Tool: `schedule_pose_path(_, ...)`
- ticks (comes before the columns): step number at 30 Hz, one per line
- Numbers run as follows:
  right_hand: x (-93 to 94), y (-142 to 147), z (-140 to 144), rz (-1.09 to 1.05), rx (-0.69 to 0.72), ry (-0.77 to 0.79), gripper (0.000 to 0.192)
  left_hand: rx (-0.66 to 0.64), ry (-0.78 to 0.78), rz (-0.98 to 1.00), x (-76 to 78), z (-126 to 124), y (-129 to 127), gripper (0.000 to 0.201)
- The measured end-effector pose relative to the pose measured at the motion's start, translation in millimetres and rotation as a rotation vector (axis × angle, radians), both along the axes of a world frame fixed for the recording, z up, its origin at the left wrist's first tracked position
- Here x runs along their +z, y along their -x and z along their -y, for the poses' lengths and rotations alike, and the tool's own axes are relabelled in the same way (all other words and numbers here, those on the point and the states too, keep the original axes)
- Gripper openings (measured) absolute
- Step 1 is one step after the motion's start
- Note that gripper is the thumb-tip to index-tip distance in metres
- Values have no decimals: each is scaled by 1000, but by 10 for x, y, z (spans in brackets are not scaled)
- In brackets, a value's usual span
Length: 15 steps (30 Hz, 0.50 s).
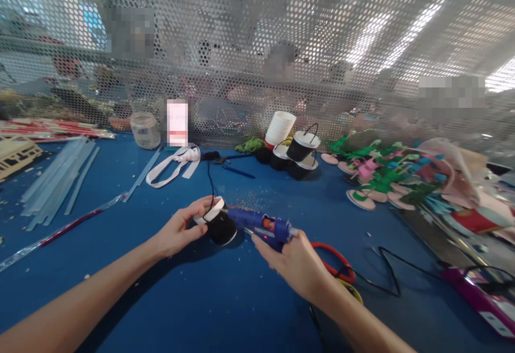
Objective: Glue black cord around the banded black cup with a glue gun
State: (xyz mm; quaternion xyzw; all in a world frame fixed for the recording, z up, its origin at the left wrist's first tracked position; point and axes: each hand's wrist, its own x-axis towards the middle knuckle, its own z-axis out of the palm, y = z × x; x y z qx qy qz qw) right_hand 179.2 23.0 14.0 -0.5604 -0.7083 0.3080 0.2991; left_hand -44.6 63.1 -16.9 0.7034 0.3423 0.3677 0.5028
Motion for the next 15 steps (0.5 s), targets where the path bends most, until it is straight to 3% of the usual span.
schedule_pose_path(9,-34,-14,-11,-29,-27,70,20,-9,-10,-16,5,2,4,15)
schedule_pose_path(15,15,-11,-7,-39,12,30,18,-5,-10,-12,13,5,-2,17)
